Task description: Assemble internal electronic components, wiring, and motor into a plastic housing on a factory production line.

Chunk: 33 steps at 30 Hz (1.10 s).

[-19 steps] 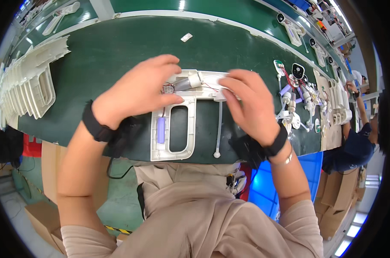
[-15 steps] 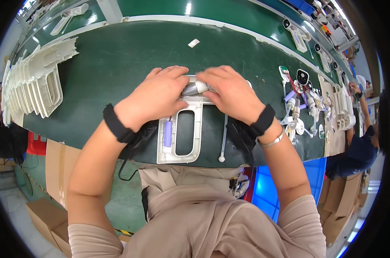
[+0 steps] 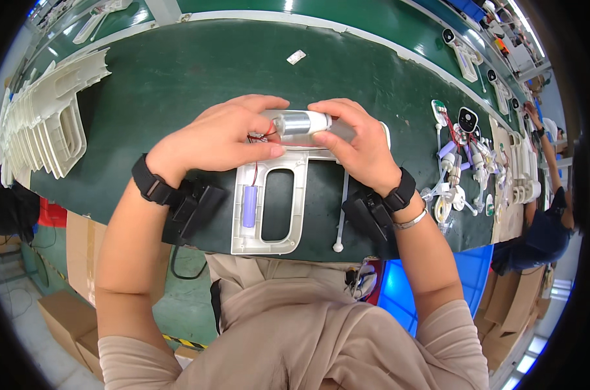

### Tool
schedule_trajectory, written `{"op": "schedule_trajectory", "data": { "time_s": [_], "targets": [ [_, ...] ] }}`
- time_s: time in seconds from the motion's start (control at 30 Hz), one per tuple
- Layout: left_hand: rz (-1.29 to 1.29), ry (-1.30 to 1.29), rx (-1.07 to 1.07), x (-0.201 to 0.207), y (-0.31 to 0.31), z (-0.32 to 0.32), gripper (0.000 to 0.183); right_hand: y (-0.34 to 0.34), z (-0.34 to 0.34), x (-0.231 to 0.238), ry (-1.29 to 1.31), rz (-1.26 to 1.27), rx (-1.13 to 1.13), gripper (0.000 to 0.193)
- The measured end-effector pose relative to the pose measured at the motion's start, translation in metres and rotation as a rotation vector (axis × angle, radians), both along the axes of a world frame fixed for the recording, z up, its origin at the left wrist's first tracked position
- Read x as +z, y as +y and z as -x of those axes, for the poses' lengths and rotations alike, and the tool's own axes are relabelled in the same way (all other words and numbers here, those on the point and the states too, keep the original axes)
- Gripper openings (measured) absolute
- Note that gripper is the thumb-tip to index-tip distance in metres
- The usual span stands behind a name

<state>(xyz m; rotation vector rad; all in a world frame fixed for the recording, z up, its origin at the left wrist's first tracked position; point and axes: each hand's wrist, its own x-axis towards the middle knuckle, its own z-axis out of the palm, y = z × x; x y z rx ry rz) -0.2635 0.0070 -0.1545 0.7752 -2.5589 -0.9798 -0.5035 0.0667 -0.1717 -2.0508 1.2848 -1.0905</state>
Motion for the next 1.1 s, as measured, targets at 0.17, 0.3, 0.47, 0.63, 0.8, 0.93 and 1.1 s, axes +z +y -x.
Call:
{"op": "schedule_trajectory", "data": {
  "time_s": [0.17, 0.3, 0.47, 0.63, 0.8, 0.93, 1.1],
  "targets": [
    [0.277, -0.118, -0.207, -0.001, -0.007, 0.0, 0.024, 0.005, -0.001, 0.0, 0.042, -0.084, -0.021, 0.03],
    [0.26, -0.254, -0.108, 0.011, -0.005, 0.001, 0.026, 0.005, -0.001, -0.003, 0.251, 0.145, 0.025, 0.025],
    [0.517, -0.129, 0.211, 0.03, 0.01, 0.004, 0.046, 0.025, 0.004, 0.01, 0.187, 0.19, -0.104, 0.019],
    [0.639, -0.311, 0.069, 0.008, 0.022, 0.044, 0.054, 0.032, 0.002, -0.006, 0.496, 0.174, 0.016, 0.014],
    [0.311, -0.441, -0.011, 0.018, 0.011, 0.055, 0.052, 0.033, 0.004, -0.016, 0.417, 0.242, -0.015, 0.013],
    [0.496, -0.299, -0.059, 0.006, 0.007, 0.048, 0.051, 0.034, 0.002, -0.016, 0.393, 0.241, -0.004, 0.015],
    [0.465, -0.284, -0.034, 0.006, 0.006, 0.056, 0.046, 0.033, 0.0, -0.017, 0.335, 0.225, -0.022, 0.014]
  ]
}}
